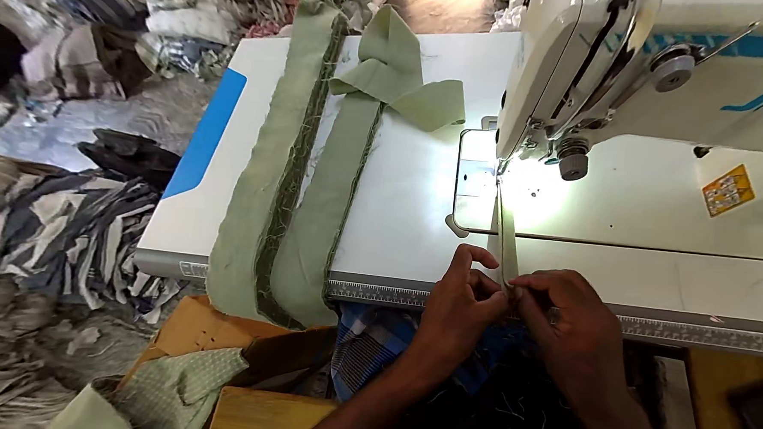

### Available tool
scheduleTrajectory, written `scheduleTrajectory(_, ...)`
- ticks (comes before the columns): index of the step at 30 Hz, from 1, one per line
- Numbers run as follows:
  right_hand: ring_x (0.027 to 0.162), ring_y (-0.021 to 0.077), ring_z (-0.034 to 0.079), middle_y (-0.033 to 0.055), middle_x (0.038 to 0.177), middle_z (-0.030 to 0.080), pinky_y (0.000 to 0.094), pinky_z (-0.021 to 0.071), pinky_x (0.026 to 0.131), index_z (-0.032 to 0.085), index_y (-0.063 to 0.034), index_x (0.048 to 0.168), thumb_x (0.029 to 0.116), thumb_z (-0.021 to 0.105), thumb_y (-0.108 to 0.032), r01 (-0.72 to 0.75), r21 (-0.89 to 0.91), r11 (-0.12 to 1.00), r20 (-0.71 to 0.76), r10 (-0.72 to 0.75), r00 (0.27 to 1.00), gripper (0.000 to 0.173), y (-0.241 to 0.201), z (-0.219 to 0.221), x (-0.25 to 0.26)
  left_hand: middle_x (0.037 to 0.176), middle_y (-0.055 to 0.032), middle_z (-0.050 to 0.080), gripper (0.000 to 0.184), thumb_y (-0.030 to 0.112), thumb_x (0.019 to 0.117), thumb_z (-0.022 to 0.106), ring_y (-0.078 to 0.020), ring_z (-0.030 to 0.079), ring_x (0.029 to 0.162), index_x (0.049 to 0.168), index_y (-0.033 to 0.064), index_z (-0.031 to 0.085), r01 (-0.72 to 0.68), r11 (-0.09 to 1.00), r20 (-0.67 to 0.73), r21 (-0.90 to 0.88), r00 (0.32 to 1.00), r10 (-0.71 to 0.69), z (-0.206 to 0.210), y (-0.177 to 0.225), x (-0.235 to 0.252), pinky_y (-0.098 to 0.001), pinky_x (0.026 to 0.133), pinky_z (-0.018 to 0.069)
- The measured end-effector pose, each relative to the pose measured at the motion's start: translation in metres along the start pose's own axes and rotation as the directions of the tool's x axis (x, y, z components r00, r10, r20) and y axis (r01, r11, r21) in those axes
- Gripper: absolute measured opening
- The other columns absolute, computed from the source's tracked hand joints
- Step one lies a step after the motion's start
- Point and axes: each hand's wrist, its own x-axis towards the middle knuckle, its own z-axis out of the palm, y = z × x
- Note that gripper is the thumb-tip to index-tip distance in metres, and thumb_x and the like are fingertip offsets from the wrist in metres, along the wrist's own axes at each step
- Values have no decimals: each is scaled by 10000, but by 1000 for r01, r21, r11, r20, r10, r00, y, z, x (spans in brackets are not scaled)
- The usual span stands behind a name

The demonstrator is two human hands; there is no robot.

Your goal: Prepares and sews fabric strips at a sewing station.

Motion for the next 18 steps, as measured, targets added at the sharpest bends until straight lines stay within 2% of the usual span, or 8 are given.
scheduleTrajectory(3,846,23,642,-24,1024,654,180,565,695,744,-149,1092,980,646,-267,-85,70,994,59,81,995,190,0,-4,3,888,-101,690,322,15,962,674,-206,687,642,1232,106,523,-33,999,18,3,999,33,0,1,0,-319,547,602)
scheduleTrajectory(5,780,26,624,-39,980,638,196,551,639,716,-165,1099,975,658,-366,-152,71,986,96,145,985,243,-4,-4,4,901,-103,699,311,21,968,668,-206,691,653,1226,100,514,-38,999,32,-23,999,39,-3,0,0,-313,555,601)
scheduleTrajectory(6,743,39,620,-33,954,638,210,545,610,700,-163,1096,976,671,-372,-190,56,980,103,184,978,243,-6,-3,5,913,-106,704,317,22,971,664,-210,695,657,1230,102,501,-41,999,43,-31,998,43,-4,0,-2,-313,558,602)
scheduleTrajectory(9,686,73,607,-17,924,645,249,524,567,693,-157,1110,1004,660,-294,-284,11,959,108,282,953,177,-8,-5,8,929,-117,699,266,22,981,647,-218,697,665,1209,87,529,-72,997,66,-27,995,74,-2,-2,-2,-317,552,605)
scheduleTrajectory(11,660,87,611,-18,909,665,270,523,549,698,-158,1102,1011,650,-254,-352,74,933,120,342,932,140,-7,-11,8,930,-119,691,154,17,997,615,-211,702,687,1147,49,632,-83,996,69,-16,994,84,-1,-2,-2,-330,578,622)
scheduleTrajectory(14,640,107,638,-12,843,690,260,540,537,698,-148,1058,995,678,-208,-450,215,867,125,432,893,90,-7,-15,8,940,-105,711,185,36,1015,595,-183,694,670,1159,49,710,-38,999,52,-10,998,38,1,0,-5,-302,577,610)
scheduleTrajectory(16,678,79,644,-26,878,688,240,548,567,708,-150,1052,979,699,-201,-409,199,891,61,405,912,89,-9,-12,3,925,-116,711,195,32,1012,598,-188,679,622,1165,45,719,-20,999,38,-31,999,22,4,0,-5,-297,528,596)
scheduleTrajectory(18,738,40,640,-25,934,661,206,564,617,715,-127,1060,970,702,-199,-237,126,963,-14,240,971,116,-9,-5,-3,896,-130,698,184,22,1000,613,-206,677,605,1171,39,679,-19,998,18,-59,1000,20,6,2,-5,-309,501,596)
